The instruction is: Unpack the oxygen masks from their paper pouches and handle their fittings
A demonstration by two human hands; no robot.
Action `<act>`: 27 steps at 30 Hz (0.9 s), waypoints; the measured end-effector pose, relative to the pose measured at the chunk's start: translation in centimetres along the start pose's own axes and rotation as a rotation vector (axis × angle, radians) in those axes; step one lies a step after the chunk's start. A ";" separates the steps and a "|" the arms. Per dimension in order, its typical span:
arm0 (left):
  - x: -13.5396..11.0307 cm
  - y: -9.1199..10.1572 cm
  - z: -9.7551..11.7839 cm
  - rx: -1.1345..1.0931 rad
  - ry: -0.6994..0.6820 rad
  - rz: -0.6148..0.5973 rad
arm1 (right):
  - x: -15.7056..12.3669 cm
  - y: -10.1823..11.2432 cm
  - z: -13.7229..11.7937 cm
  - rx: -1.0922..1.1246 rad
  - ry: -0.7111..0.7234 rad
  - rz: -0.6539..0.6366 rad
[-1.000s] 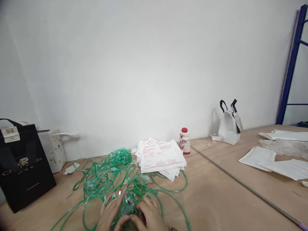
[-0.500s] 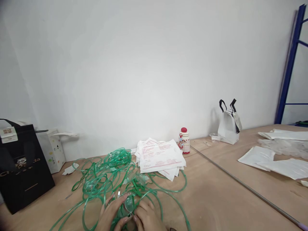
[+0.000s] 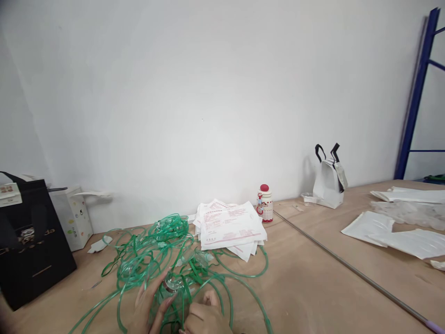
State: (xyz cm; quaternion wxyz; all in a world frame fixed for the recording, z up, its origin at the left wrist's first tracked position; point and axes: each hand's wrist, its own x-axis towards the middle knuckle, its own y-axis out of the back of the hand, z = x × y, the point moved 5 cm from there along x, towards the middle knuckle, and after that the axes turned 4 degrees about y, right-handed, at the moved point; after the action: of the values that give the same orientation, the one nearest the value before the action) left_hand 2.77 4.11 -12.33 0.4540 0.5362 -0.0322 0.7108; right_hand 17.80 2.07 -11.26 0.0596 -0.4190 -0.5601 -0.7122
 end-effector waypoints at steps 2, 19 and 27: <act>0.2 0.2 -0.3 -0.003 0.074 -0.018 | -0.3 -0.5 0.3 0.109 -0.051 -0.078; 0.0 -0.2 0.8 0.124 -0.412 -0.218 | 0.1 2.8 0.9 0.169 -0.408 -0.141; -0.1 -0.4 0.3 0.138 -0.411 -0.223 | -0.1 2.2 1.1 0.281 -0.440 -0.046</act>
State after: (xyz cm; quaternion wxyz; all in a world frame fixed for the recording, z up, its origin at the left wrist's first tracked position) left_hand 3.33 4.13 -12.45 0.4761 0.6995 -0.0158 0.5327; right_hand 19.64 2.16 -9.70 -0.0223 -0.5387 -0.6621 -0.5204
